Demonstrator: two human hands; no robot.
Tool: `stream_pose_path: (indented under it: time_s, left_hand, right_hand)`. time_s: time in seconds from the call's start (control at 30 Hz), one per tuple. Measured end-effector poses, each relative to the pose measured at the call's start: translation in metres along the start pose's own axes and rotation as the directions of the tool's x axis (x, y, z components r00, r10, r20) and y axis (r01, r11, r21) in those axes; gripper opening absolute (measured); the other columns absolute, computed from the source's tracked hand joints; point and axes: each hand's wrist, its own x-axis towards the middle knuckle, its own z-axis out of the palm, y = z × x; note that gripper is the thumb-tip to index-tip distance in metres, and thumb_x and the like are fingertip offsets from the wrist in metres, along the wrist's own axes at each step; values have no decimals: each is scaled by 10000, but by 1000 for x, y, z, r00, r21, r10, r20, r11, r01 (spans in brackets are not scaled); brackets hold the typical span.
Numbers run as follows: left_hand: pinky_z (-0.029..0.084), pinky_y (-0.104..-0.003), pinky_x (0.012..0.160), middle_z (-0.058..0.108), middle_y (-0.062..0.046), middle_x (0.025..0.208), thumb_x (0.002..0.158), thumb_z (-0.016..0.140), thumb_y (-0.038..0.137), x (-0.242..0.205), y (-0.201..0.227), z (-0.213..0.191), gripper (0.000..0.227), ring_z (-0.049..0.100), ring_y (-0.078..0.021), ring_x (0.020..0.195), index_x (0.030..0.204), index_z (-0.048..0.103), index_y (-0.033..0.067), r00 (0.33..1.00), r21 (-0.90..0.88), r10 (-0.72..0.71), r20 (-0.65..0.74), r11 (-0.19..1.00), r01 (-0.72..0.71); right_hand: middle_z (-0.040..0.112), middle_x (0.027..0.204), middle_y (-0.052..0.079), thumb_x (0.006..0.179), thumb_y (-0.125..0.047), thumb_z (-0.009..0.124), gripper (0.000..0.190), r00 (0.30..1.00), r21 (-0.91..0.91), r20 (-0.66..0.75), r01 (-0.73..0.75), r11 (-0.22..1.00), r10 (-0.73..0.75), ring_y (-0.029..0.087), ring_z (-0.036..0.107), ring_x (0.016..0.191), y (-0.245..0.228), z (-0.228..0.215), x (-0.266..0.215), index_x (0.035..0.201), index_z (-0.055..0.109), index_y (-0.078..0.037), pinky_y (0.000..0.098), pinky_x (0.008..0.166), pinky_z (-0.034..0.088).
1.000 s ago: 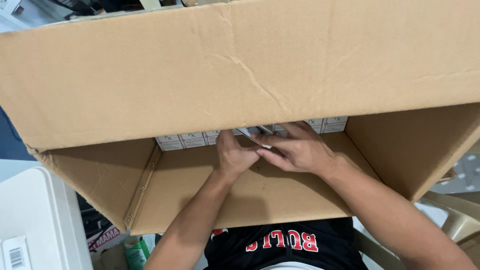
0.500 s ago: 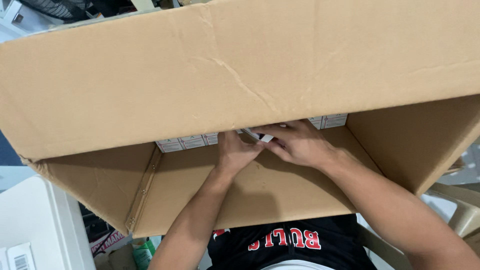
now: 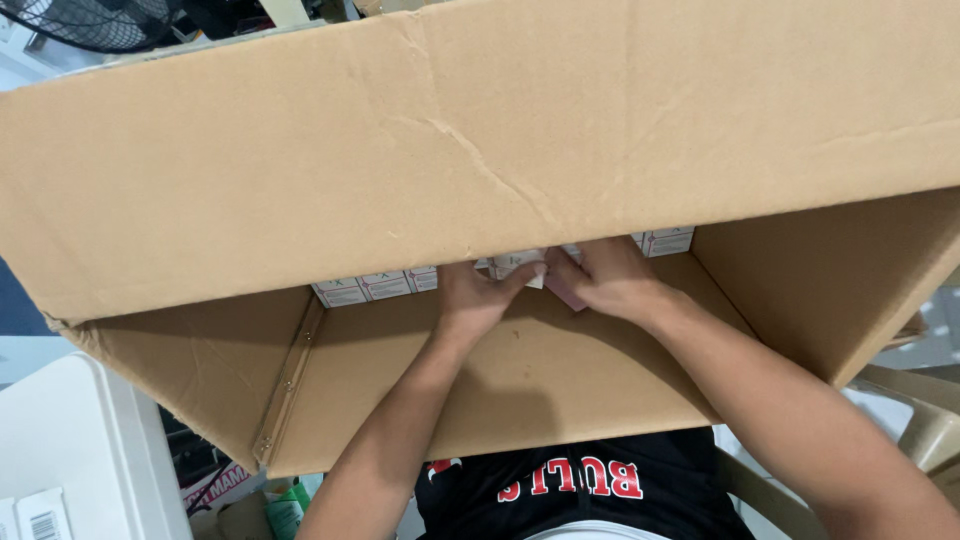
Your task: The person repeatedly picks small white boxes from a stack on a table and places them into a large cardboard box. They arrange the boxes in rows inside the larger box, occasionally adjusting their position.
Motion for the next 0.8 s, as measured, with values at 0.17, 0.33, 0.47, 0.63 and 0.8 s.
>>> stream_pose_path:
  time_s: [0.17,0.33,0.47,0.63,0.8]
  left_hand:
    - [618,-372,896,734,-164,1154,838,859,91,-1,0,0,440,732,-239,1068,1205,659,-48,998,-130,-37,-43,991,32]
    - [618,-352,909,728,-158,1157,898,772,16,-4,-1,-1,364,728,-219,1084,1229,637,-52,998,-253,-31,-62,967,14]
    - [647,-326,843,709,-128,1154,904,744,-3,-9,-15,2,345,721,-178,1070,1223,615,-33,990,-301,-138,-38,946,121]
    - [584,-316,782,707,-100,1058,824,824,-54,-7,-50,15,396,661,-156,896,1167,627,-35,956,-333,-228,-182,930,159]
    - [619,-308,812,682,-32,990,820,833,-35,-9,-80,23,370,651,-106,868,1118,616,-5,945,-396,-317,-76,880,263]
  right_hand:
    - [738,1098,175,881,-180,750,333,976,49,-216,10,999,1,317,707,1000,19,10,4,1172,697,-29,439,817,552]
    - [739,1133,131,930,-94,713,298,960,228,-276,20,973,45,218,716,1018,38,19,2,1218,674,-26,357,794,579]
    - [764,1084,101,923,-79,729,293,943,275,-232,-172,946,239,185,722,951,51,28,4,1213,696,-47,326,782,567]
    - [753,1114,104,920,-115,727,307,949,367,-138,-219,904,285,188,704,992,61,39,6,1218,686,-48,324,823,566]
    - [731,1181,110,961,-149,709,306,940,389,-178,-206,898,292,175,690,1090,62,41,9,1241,670,-30,329,886,558]
